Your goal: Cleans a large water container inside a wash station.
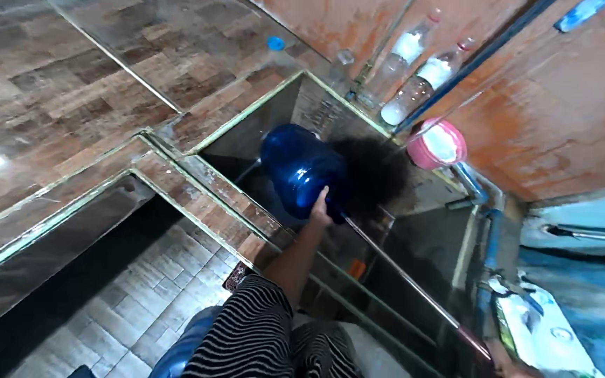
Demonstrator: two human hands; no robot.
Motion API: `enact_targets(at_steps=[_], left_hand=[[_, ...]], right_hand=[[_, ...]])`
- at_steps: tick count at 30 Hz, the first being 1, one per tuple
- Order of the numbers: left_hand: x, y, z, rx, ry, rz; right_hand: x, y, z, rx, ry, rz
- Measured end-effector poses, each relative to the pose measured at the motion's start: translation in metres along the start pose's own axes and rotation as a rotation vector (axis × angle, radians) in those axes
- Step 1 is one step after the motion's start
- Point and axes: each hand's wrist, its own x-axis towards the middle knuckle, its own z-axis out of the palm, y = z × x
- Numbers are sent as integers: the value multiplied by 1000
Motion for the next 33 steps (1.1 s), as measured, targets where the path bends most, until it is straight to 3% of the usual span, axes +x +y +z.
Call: enact_targets(at_steps=[1,3,7,11,13,16,20,23,28,33], left_hand=[[0,-2,0,59,30,18],[-9,-2,1,197,46,54],[-14,5,-9,401,-78,90],[3,8,-14,339,-133,53],[9,9,-17,308,-127,34],[2,10,-15,245,-94,25],[-21,15,-14,288,-101,43],[-22,27,-18,270,-106,20],[-18,44,-20,196,-79,27],[-23,54,-22,202,-71,14]], right_hand=[[-5,4,6,-37,74,-32],[-18,3,26,14,56,-55],[-46,-12,67,58,-253,26],[-23,-51,38,-35,-558,101],[14,-82,14,48,-426,28],[91,-159,0,437,-250,-39],[179,-247,17,815,-511,69],[187,-267,27,877,-610,146],[169,-267,31,829,-524,-23],[155,-269,39,863,-444,-54]])
